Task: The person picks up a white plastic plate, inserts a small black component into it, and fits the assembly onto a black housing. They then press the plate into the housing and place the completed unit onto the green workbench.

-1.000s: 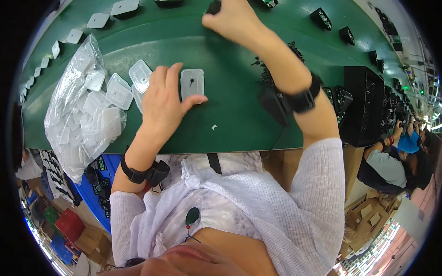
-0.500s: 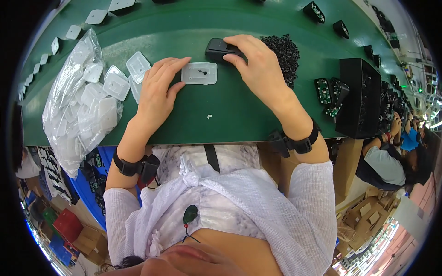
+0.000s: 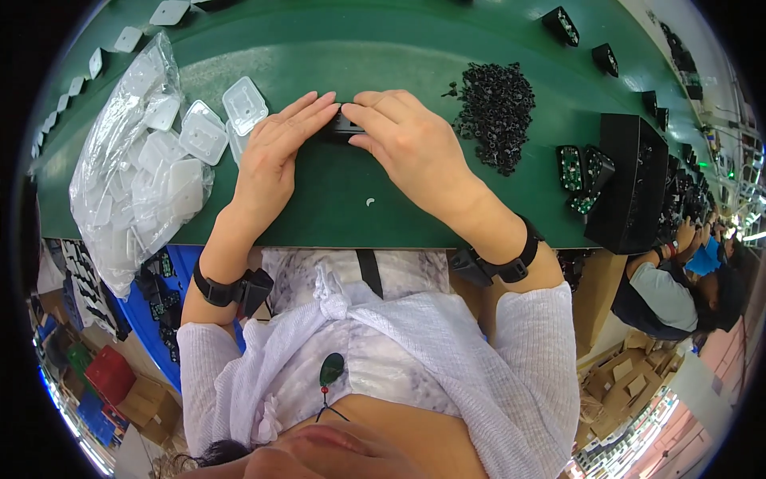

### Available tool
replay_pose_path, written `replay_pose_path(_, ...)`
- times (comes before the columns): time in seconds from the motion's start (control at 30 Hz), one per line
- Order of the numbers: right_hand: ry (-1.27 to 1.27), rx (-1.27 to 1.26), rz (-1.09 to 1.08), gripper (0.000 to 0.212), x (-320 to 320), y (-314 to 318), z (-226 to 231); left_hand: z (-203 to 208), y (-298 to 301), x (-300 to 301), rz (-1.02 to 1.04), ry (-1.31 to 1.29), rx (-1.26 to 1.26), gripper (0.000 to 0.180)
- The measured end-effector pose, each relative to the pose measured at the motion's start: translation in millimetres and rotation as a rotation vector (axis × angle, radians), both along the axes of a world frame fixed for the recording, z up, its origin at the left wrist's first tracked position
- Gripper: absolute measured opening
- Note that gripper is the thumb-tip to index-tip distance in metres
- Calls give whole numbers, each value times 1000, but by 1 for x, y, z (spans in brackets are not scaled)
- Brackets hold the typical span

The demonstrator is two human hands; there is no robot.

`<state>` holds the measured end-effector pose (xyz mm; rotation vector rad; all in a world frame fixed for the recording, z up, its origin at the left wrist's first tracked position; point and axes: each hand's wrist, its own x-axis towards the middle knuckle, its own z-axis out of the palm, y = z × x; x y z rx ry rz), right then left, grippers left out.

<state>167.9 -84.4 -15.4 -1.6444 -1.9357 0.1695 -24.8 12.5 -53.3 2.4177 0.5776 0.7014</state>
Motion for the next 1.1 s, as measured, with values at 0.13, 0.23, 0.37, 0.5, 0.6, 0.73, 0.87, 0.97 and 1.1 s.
replay_pose_path(0.13, -46, 16, -11, 35, -3, -2, -4, 5, 1, -2, -17, 54, 56, 54)
replay_pose_path(0.23, -54, 52, -46, 36, -4, -5, -8, 5, 1, 0, -27, 88, 129, 51)
replay_pose_path(0.37, -45, 74, -77, 37, -2, -7, -8, 8, -6, 6, -32, 89, 225, 53)
replay_pose_path(0.5, 318, -194, -113, 35, 11, 10, 6, 2, -8, 17, 34, 43, 228, 57)
replay_pose_path(0.6, 824, -342, -160, 38, 16, 17, 9, 6, 2, 21, 118, -46, 62, 37)
replay_pose_path(0.73, 1089, -282, -63, 47, 3, 7, 9, 16, -12, 19, 202, -182, -927, 32)
replay_pose_path(0.87, 1109, -236, -93, 49, -5, 9, 8, 18, -22, 20, 156, -287, -1051, 33)
replay_pose_path(0.97, 1145, -226, -74, 47, -4, 14, 10, 19, -22, 21, 153, -315, -1060, 33)
replay_pose_path(1.1, 982, -172, -2, 41, 8, 33, 16, 18, -14, 20, 120, -335, -1071, 32)
